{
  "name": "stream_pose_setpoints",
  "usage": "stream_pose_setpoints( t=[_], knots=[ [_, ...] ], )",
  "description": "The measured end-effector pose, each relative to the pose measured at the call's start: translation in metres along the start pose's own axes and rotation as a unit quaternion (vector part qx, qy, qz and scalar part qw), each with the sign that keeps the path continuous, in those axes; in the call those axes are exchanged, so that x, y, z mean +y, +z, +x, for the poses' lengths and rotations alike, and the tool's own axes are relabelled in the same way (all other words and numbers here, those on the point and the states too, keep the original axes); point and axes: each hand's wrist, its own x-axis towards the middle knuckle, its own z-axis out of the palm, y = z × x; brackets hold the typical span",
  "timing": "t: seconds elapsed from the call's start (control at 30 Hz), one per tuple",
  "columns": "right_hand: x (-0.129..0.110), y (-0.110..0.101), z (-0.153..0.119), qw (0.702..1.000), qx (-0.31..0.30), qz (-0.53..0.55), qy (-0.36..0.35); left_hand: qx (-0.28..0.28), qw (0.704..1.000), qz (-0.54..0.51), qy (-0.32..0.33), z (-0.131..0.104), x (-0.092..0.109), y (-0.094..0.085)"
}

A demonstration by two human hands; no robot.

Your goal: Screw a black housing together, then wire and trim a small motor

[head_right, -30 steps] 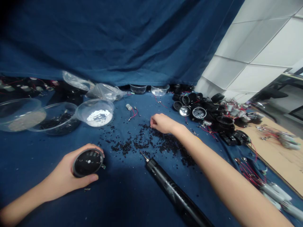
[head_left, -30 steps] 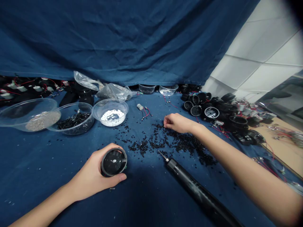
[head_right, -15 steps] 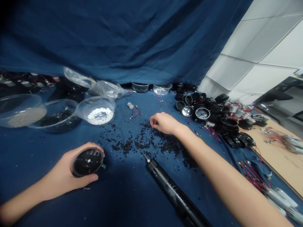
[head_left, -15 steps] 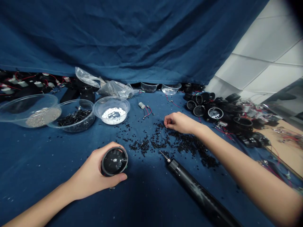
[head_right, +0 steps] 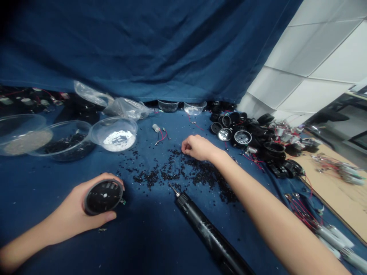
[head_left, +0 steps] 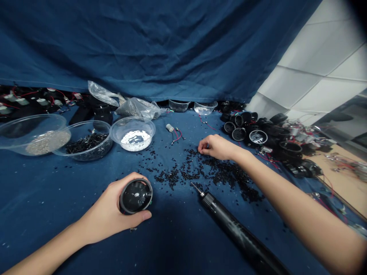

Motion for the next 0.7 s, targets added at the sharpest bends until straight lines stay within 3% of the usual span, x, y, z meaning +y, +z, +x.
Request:
stream_pose_setpoints(
  t=[0.2,0.4,0.7],
  knots=[
    [0.0088,-0.0049,-0.0023,0.999,0.029,0.017,0.022,0.004,1.000,0.001,-0.001,0.0005,-0.0015,0.0007],
    [0.0097,0.0014,-0.0083,0.999,-0.014,0.046,0.009,0.008,1.000,0.003,-0.002,-0.0004,-0.0038,0.0014],
    [0.0048,0.0013,-0.0049,0.998,0.001,0.053,0.020,-0.007,1.000,-0.014,0.003,-0.0005,-0.0029,0.0010]
  ],
)
